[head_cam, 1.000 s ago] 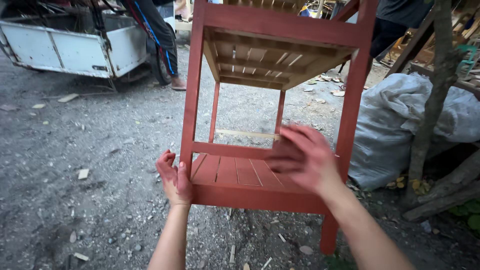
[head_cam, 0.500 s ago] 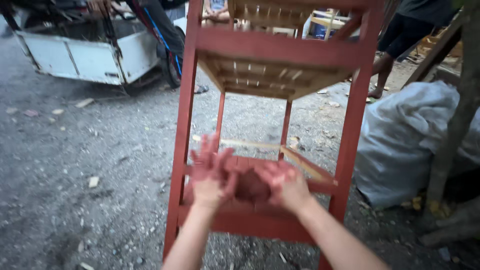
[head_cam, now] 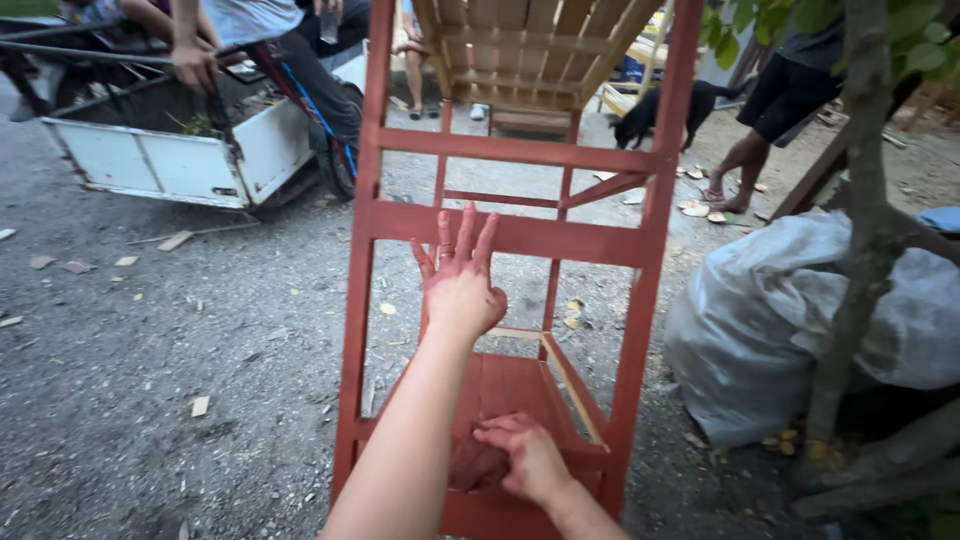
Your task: The person applies reddish-brown stain to a wooden two-tier shelf using a cloth. They dip the cloth into a bucket of stain and wipe the legs, shelves, and frame of the furniture. The person works methodically, covering different sections of the shelf.
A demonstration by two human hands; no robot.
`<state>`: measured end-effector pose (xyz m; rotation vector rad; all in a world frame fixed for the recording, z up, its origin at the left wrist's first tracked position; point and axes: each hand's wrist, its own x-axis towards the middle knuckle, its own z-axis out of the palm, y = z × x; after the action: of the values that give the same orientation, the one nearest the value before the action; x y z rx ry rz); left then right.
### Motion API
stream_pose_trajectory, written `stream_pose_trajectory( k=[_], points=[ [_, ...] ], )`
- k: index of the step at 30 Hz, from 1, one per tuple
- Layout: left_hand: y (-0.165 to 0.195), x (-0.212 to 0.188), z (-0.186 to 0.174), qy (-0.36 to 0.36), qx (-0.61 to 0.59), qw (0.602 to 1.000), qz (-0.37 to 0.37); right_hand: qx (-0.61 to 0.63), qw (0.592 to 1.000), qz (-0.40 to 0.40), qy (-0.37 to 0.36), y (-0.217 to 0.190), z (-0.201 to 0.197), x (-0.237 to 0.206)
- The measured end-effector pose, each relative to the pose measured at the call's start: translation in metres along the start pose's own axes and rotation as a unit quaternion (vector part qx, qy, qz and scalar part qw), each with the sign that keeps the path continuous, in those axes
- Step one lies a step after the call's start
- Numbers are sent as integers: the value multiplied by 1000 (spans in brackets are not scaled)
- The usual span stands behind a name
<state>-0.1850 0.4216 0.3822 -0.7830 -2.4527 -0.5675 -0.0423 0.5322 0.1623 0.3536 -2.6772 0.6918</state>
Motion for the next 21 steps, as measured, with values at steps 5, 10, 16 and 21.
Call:
stream_pose_trajectory(
  k=[5,10,16,21],
  points=[
    [18,15,9,-33,30,999,23,33,999,16,-27,2,-8,-14],
    [44,26,10,-176,40,983,35,60,995,33,-79,-2,-22,-22],
    [62,17,15,-82,-18,996,-9,-199,972,-105,-74,7,-106,-15],
    [68,15,15,-146,-28,987,-66,-355,907,-216,-68,33,-194,52]
  ],
)
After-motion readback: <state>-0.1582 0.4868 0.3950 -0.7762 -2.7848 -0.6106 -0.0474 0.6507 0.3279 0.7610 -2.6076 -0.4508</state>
